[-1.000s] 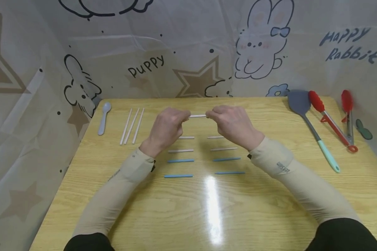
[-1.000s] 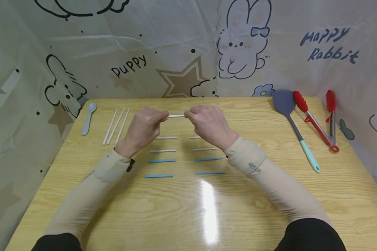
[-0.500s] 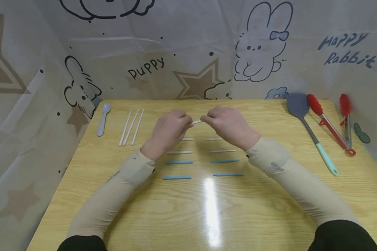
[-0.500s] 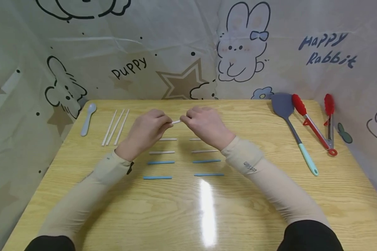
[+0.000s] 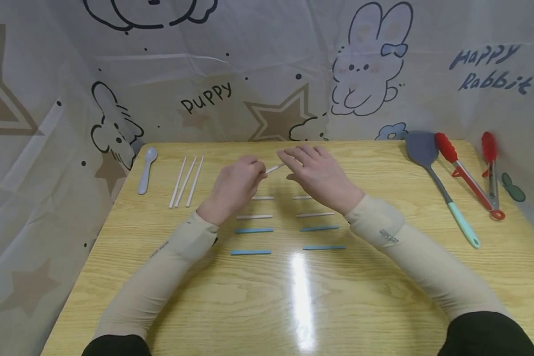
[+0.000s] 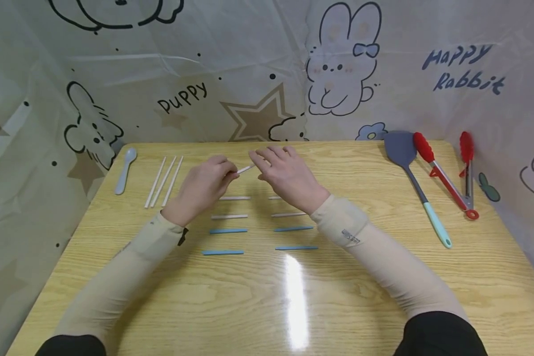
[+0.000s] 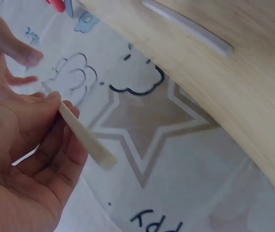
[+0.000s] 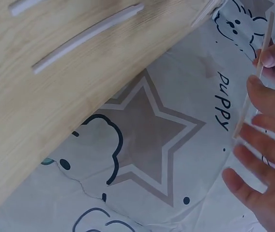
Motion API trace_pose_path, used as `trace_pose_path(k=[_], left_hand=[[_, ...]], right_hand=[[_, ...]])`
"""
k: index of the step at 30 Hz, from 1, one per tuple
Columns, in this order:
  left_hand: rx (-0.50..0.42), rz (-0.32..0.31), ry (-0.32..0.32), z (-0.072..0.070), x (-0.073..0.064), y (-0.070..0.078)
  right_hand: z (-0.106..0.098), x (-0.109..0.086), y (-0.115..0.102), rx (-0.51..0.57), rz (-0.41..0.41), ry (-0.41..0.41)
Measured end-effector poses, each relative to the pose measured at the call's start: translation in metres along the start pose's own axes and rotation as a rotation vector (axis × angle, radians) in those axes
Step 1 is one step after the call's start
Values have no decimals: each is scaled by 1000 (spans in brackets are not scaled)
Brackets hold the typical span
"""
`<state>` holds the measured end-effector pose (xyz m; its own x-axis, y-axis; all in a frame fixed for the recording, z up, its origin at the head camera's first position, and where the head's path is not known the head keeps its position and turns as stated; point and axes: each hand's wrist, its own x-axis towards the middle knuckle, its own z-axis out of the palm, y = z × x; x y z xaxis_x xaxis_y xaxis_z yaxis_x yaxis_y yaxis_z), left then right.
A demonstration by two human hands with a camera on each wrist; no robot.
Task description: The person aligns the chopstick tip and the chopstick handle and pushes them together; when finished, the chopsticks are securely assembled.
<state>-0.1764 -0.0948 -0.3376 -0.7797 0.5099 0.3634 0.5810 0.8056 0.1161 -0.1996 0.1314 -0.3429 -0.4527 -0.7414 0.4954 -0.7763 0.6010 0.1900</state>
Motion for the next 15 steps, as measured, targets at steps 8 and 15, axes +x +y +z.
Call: trace_pose_path(k=[8, 15], left_hand=[[-106, -225, -50, 4, 2, -40], [-202, -396, -99, 14, -5, -77]], right_hand=[[3, -5, 3, 54, 41, 8], [10, -15, 5, 77, 59, -120]])
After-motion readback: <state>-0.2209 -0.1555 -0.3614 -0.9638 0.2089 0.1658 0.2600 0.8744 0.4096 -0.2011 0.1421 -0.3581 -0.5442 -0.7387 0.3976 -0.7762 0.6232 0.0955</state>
